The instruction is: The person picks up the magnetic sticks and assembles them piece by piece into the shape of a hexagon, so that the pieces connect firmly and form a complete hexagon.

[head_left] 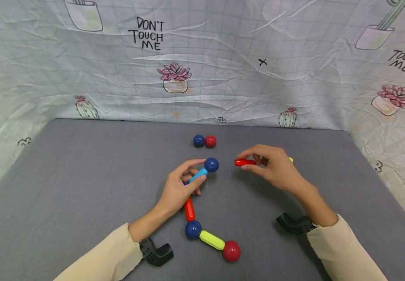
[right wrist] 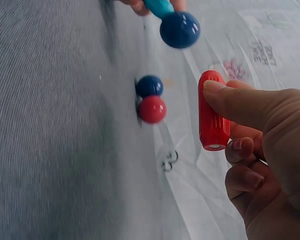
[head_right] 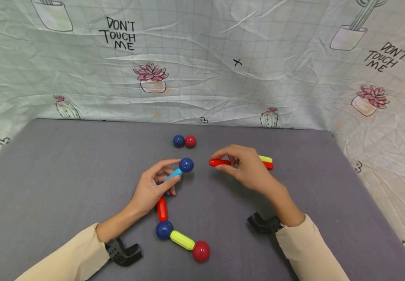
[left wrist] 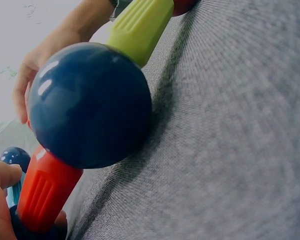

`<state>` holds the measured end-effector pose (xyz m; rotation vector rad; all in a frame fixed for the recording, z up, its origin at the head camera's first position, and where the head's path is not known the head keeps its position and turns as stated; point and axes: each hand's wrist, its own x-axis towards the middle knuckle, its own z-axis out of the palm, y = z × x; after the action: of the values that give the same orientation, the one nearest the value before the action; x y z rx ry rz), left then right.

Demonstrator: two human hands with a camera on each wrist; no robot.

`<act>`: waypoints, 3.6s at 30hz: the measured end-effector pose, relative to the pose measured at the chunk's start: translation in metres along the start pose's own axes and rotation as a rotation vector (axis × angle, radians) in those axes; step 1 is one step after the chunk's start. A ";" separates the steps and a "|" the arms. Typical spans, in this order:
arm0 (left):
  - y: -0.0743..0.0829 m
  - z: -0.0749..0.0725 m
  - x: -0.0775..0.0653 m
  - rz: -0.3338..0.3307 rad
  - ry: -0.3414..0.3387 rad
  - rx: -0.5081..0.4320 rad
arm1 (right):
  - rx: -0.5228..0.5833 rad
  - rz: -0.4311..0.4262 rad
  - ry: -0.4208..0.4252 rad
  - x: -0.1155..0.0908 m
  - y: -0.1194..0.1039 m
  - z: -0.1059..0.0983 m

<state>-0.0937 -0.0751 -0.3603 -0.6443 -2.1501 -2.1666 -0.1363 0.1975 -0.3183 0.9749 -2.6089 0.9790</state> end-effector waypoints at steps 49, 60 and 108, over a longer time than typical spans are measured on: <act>-0.027 -0.007 0.005 -0.111 -0.051 -0.108 | 0.100 -0.091 -0.171 0.054 -0.016 0.034; -0.028 -0.009 0.004 -0.068 -0.055 -0.053 | 0.073 0.162 -0.107 0.074 0.004 0.038; -0.028 -0.009 0.004 0.001 -0.069 -0.144 | 0.039 0.149 0.040 0.026 0.008 0.039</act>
<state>-0.1081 -0.0811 -0.3857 -0.7376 -2.0376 -2.3494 -0.1595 0.1638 -0.3424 0.7693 -2.6700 1.0753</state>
